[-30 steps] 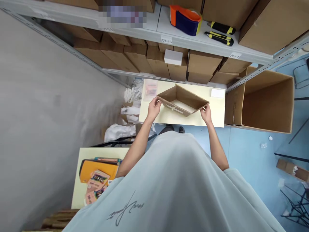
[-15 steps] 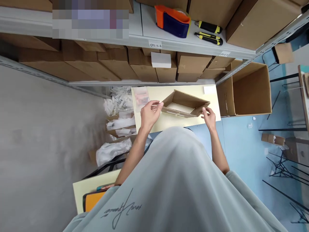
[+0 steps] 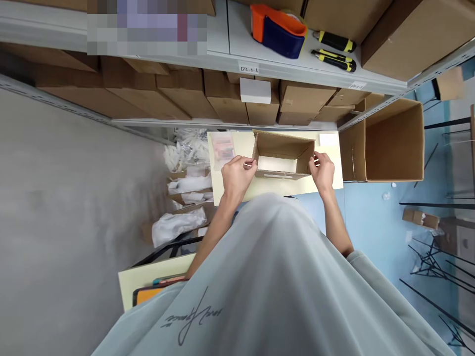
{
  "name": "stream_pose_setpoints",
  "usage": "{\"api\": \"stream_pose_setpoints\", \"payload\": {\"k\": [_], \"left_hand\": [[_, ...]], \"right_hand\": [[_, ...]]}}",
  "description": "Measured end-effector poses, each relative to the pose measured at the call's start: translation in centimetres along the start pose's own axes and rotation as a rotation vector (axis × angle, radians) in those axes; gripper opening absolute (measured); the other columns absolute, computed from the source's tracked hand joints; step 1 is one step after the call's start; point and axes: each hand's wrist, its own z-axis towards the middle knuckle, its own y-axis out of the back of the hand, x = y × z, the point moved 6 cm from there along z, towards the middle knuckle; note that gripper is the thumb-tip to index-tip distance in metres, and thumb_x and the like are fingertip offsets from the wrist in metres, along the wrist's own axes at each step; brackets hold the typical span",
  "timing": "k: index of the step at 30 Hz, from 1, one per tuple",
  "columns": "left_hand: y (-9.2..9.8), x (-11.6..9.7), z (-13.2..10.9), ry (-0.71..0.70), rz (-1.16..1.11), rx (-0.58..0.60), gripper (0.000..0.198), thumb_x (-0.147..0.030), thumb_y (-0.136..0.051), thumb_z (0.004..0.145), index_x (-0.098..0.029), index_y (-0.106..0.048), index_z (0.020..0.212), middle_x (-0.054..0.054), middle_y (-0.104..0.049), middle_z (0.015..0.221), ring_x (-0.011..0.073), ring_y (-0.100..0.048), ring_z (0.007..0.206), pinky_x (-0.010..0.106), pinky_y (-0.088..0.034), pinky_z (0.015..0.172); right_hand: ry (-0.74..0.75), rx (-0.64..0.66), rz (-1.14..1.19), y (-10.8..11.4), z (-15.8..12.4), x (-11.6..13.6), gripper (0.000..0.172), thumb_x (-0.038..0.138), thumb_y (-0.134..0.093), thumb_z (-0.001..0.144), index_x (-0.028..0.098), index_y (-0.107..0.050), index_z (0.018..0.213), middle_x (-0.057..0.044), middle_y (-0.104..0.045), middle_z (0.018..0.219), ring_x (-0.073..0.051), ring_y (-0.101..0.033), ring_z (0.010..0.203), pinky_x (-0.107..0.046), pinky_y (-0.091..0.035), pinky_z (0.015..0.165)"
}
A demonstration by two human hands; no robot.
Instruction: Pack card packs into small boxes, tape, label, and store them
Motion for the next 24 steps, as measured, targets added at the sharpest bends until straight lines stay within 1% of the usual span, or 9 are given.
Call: {"api": "stream_pose_setpoints", "payload": {"k": [5,8,11,14,16,18,20,22,24], "left_hand": [[-2.0,-1.8,-1.3,0.009,0.009,0.024,0.011,-0.026,-0.078,0.100,-0.025,-0.088,0.095,0.005,-0.089,0.101,0.0251,-0.087,0.086,0.036,-0.066,0.082],[-3.8,-3.0,-2.1,-0.059,-0.041,0.128,0.024,-0.032,-0.066,0.112,-0.026,-0.089,0.116,0.007,-0.090,0.121,0.0268,-0.088,0.110,0.037,-0.067,0.100],[-5.4,-3.0,-2.8,-0.071,-0.083,0.206,0.038,-0.040,-0.052,0.121,-0.026,-0.085,0.131,0.009,-0.087,0.138,0.0277,-0.084,0.128,0.039,-0.064,0.115],[-6.8,-1.7,-2.7,-0.004,-0.096,0.177,0.048,-0.053,-0.047,0.123,-0.025,-0.081,0.141,0.013,-0.085,0.140,0.0297,-0.082,0.131,0.042,-0.062,0.120],[-7.3,-0.8,-2.1,0.035,-0.102,0.081,0.060,-0.066,-0.054,0.119,-0.022,-0.074,0.154,0.019,-0.078,0.151,0.0340,-0.076,0.144,0.047,-0.057,0.128],[-7.5,-0.2,-1.4,0.046,-0.106,-0.034,0.084,-0.079,-0.069,0.107,-0.019,-0.063,0.165,0.026,-0.062,0.171,0.0404,-0.058,0.166,0.054,-0.046,0.140],[-7.6,-0.1,-0.4,0.023,-0.107,-0.083,0.102,-0.085,-0.080,0.096,-0.019,-0.056,0.171,0.028,-0.044,0.186,0.0451,-0.035,0.180,0.062,-0.034,0.146],[-7.6,-0.3,0.6,-0.019,-0.107,-0.044,0.102,-0.083,-0.084,0.094,-0.023,-0.056,0.171,0.026,-0.040,0.189,0.0476,-0.026,0.183,0.068,-0.028,0.147],[-7.5,-0.6,1.3,-0.063,-0.105,0.014,0.090,-0.076,-0.086,0.096,-0.027,-0.061,0.167,0.023,-0.047,0.184,0.0487,-0.028,0.182,0.070,-0.027,0.147]], "right_hand": [[0.080,0.162,-0.046,-2.0,2.1,-0.3,0.046,0.042,-0.052,0.116,0.018,-0.083,0.140,-0.018,-0.080,0.128,-0.025,-0.077,0.080,-0.042,-0.065,0.083],[0.123,0.244,-0.015,-2.7,1.9,-0.5,0.052,0.050,-0.043,0.122,0.020,-0.083,0.138,-0.019,-0.080,0.138,-0.028,-0.081,0.096,-0.041,-0.065,0.086],[0.144,0.257,-0.023,-3.0,1.8,-1.3,0.067,0.058,-0.026,0.126,0.020,-0.081,0.130,-0.018,-0.083,0.127,-0.029,-0.080,0.102,-0.037,-0.061,0.085],[0.118,0.196,-0.042,-4.1,2.5,-2.8,0.075,0.064,-0.017,0.126,0.021,-0.078,0.113,-0.014,-0.080,0.103,-0.028,-0.077,0.092,-0.035,-0.056,0.080],[0.119,0.113,-0.002,-5.2,3.4,-3.8,0.074,0.068,-0.018,0.124,0.024,-0.074,0.104,-0.013,-0.076,0.096,-0.029,-0.075,0.091,-0.038,-0.057,0.082],[0.135,0.037,0.047,-6.6,4.3,-4.5,0.073,0.071,-0.019,0.123,0.027,-0.072,0.098,-0.013,-0.072,0.091,-0.031,-0.072,0.093,-0.044,-0.060,0.088],[0.142,-0.008,0.081,-7.7,4.9,-5.2,0.070,0.072,-0.022,0.122,0.028,-0.070,0.096,-0.012,-0.068,0.087,-0.032,-0.070,0.093,-0.049,-0.062,0.093],[0.120,-0.042,0.111,-8.2,5.0,-5.8,0.066,0.074,-0.027,0.121,0.028,-0.070,0.101,-0.011,-0.067,0.088,-0.031,-0.069,0.095,-0.050,-0.063,0.095],[0.084,-0.080,0.146,-8.0,4.7,-6.4,0.063,0.076,-0.033,0.120,0.026,-0.070,0.113,-0.012,-0.068,0.097,-0.031,-0.069,0.098,-0.051,-0.063,0.096]]}}
